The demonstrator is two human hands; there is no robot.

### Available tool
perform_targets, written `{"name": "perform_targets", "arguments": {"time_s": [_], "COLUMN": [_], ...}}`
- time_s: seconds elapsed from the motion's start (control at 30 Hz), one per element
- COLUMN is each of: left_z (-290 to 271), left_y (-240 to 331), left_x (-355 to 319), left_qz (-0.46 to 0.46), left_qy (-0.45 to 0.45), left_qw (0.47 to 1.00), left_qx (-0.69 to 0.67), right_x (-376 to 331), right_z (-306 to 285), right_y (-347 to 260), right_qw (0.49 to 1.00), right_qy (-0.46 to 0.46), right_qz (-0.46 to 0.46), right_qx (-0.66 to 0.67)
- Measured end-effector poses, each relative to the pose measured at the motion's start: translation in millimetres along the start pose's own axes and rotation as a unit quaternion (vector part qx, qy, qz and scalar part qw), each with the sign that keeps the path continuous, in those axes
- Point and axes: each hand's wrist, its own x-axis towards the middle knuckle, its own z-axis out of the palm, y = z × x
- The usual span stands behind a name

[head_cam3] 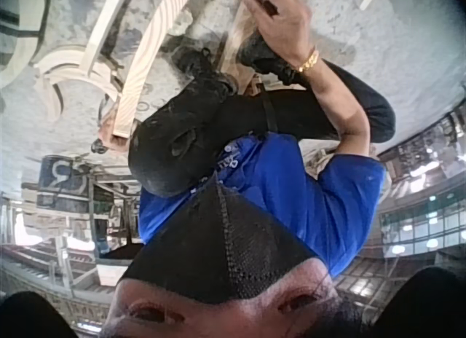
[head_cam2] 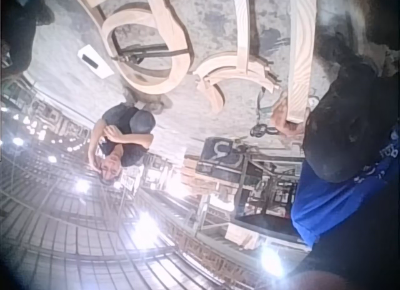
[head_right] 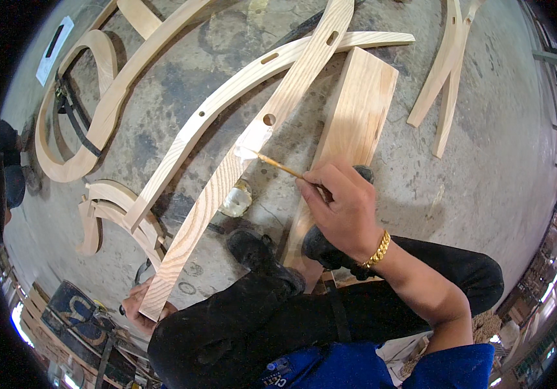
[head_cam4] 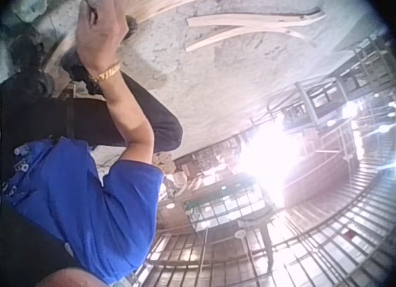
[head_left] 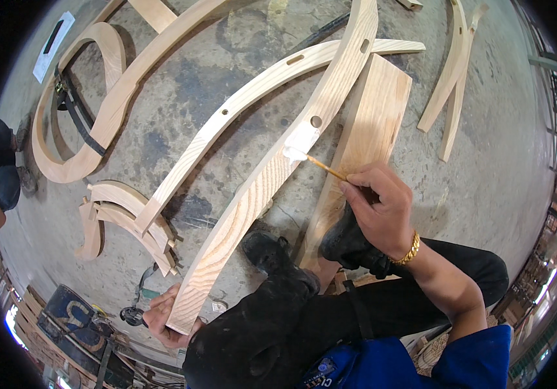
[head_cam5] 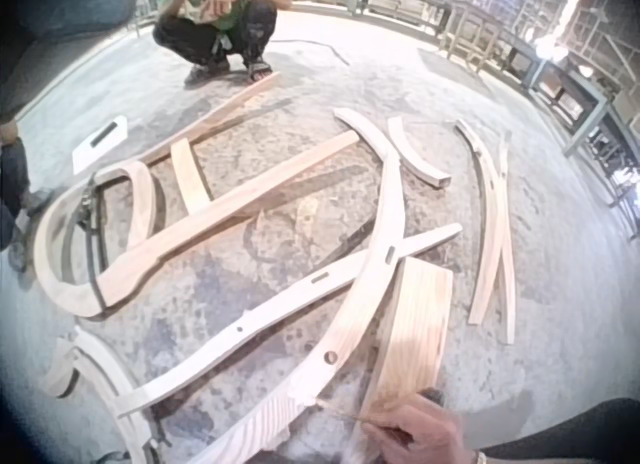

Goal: The person sits on the floor and assembles a wooden chair by dry-fitting curved and straight wooden parts. They apply glue to the joints using a small brush and a container, then connect the pieces together. Two other people are present in the background observing the process.

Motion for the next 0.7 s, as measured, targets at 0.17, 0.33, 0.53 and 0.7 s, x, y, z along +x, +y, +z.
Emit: {"name": "perform_targets", "arguments": {"time_s": [0.17,0.33,0.53,0.7], "left_z": [-3.9,-19.5,-12.9,-7.4], "left_y": [-3.5,-12.0,-5.5,5.4], "left_x": [0.9,4.3,12.0,12.2], "left_qz": [0.002,0.026,0.064,0.057], "left_qy": [-0.031,-0.103,-0.096,-0.089], "left_qw": [0.999,0.994,0.993,0.994], "left_qx": [-0.008,-0.023,-0.017,0.04], "right_x": [2.7,26.3,79.8,108.4], "right_z": [-4.5,-31.1,-85.4,-91.7], "right_y": [-2.1,-5.8,-37.9,-75.7], "right_qw": [0.998,0.999,0.913,0.792], "right_qy": [-0.008,-0.019,-0.126,-0.167], "right_qz": [-0.042,-0.031,-0.241,-0.378], "right_qx": [0.037,-0.012,-0.302,-0.449]}}
